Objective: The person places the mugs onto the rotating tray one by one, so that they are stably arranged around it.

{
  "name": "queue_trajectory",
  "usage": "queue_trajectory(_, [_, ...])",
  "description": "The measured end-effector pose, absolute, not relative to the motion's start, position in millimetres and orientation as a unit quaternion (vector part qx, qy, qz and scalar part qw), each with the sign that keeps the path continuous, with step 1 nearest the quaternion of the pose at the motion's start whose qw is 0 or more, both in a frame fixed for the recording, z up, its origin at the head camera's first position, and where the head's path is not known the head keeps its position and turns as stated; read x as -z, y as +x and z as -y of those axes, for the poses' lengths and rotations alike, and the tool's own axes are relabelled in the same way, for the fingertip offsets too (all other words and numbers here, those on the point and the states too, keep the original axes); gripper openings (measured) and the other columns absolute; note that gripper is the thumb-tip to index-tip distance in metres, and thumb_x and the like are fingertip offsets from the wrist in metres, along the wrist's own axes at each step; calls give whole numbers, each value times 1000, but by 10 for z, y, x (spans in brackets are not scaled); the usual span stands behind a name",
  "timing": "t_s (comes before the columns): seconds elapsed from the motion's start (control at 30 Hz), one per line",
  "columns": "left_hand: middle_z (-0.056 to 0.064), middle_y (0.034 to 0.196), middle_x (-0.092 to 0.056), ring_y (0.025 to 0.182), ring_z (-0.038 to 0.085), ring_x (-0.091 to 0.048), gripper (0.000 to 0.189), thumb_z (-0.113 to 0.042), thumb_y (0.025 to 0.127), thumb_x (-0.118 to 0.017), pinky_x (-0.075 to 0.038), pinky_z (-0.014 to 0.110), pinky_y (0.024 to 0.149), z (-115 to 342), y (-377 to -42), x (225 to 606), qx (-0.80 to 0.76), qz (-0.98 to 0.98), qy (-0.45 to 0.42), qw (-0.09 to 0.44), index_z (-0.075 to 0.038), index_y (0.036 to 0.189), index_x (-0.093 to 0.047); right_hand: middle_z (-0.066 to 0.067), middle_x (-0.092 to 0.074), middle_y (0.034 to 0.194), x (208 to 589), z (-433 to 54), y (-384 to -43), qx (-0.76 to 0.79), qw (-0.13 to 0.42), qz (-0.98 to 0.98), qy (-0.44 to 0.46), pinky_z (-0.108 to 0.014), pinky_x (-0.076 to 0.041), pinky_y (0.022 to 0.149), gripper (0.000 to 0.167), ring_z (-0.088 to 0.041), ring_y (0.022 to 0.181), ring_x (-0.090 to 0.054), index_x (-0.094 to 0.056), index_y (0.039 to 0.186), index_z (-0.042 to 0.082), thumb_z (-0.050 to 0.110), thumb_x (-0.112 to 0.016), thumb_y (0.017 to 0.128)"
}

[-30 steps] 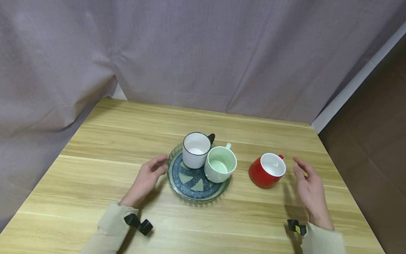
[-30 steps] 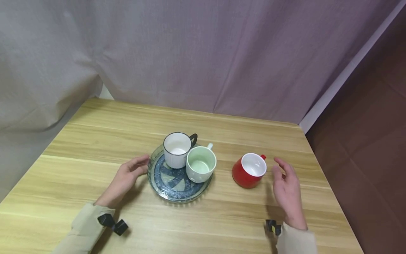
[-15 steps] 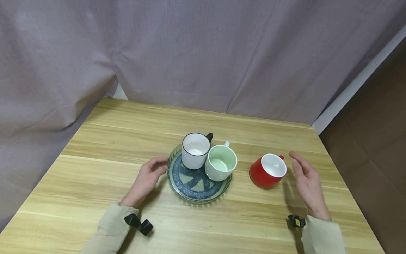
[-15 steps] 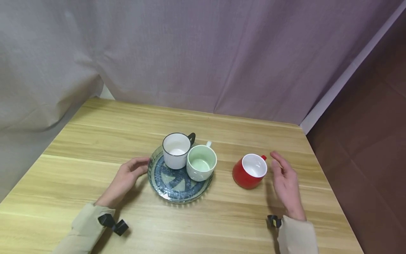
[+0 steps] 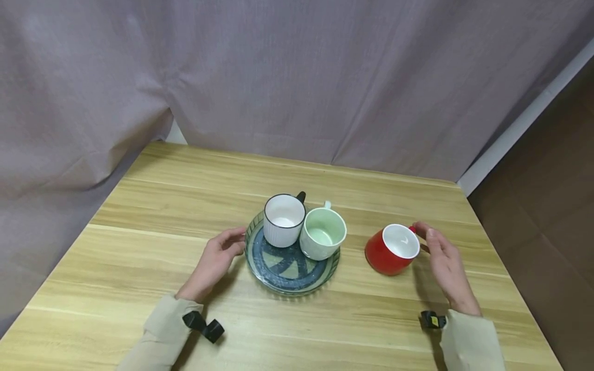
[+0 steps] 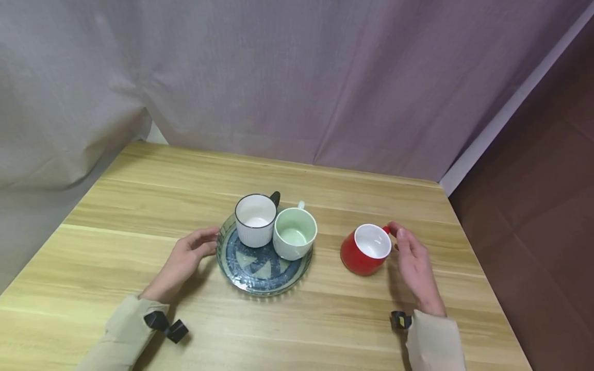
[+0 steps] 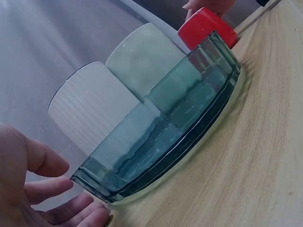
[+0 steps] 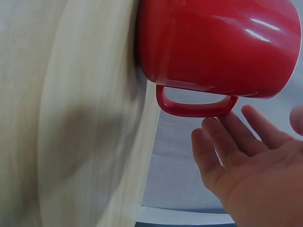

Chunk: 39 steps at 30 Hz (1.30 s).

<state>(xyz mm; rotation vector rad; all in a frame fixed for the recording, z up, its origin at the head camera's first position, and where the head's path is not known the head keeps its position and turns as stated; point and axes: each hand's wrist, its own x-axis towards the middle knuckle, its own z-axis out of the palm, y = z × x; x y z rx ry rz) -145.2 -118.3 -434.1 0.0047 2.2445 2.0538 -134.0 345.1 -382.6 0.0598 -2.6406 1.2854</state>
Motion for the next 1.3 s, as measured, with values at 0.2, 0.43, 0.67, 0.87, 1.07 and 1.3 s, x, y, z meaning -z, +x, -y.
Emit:
queue_trajectory(0.2, [21, 125, -61, 115, 31, -58, 35, -4, 94, -57, -46, 42, 102, 1173, -1452, 4341, -681, -731, 2, 55, 5, 128, -55, -26, -52, 135, 3832, -3436, -1351, -441, 122, 889, 14, -13, -48, 87, 55, -9, 121, -50, -47, 139, -5, 35, -26, 107])
queue_trajectory(0.43, [19, 128, -60, 117, 31, -57, 41, -6, 95, -56, -44, 43, 105, 1176, -1459, 4348, -681, -730, 8, 59, 1, 135, -51, -26, -53, 132, 3831, -3423, -1345, -446, 133, 885, -6, -11, -48, 85, 54, -8, 117, -51, -49, 136, -6, 34, -28, 107])
queue_trajectory(0.67, [15, 133, -58, 122, 29, -54, 39, -8, 94, -57, -42, 44, 106, 1179, -1448, 4326, -668, -742, 6, 53, -1, 132, -57, -24, -57, 126, 3822, -3428, -1307, -423, 148, 894, -29, -10, -47, 83, 50, -7, 112, -52, -54, 132, -5, 33, -33, 106])
queue_trajectory(0.87, [17, 128, -60, 118, 30, -56, 33, -6, 95, -57, -44, 42, 104, 1179, -1452, 4324, -679, -732, -4, 53, 1, 127, -58, -16, -61, 120, 3836, -3459, -1281, -384, 150, 909, -56, -10, -41, 79, 42, 1, 102, -49, -59, 128, 0, 29, -41, 105])
queue_trajectory(1.07, [19, 128, -60, 117, 31, -57, 36, -7, 95, -58, -46, 41, 103, 1181, -1467, 4346, -688, -724, 0, 49, 3, 130, -55, -14, -59, 118, 3856, -3491, -1278, -351, 160, 921, -48, -20, -38, 75, 36, -5, 99, -47, -63, 125, 0, 23, -46, 103])
queue_trajectory(1.3, [16, 129, -60, 118, 29, -57, 35, -8, 94, -58, -44, 43, 104, 1192, -1452, 4354, -678, -733, -5, 51, 0, 129, -58, -18, -60, 118, 3890, -3556, -1258, -336, 126, 933, -2, -14, -40, 71, 34, -1, 94, -47, -62, 125, -1, 21, -48, 103])
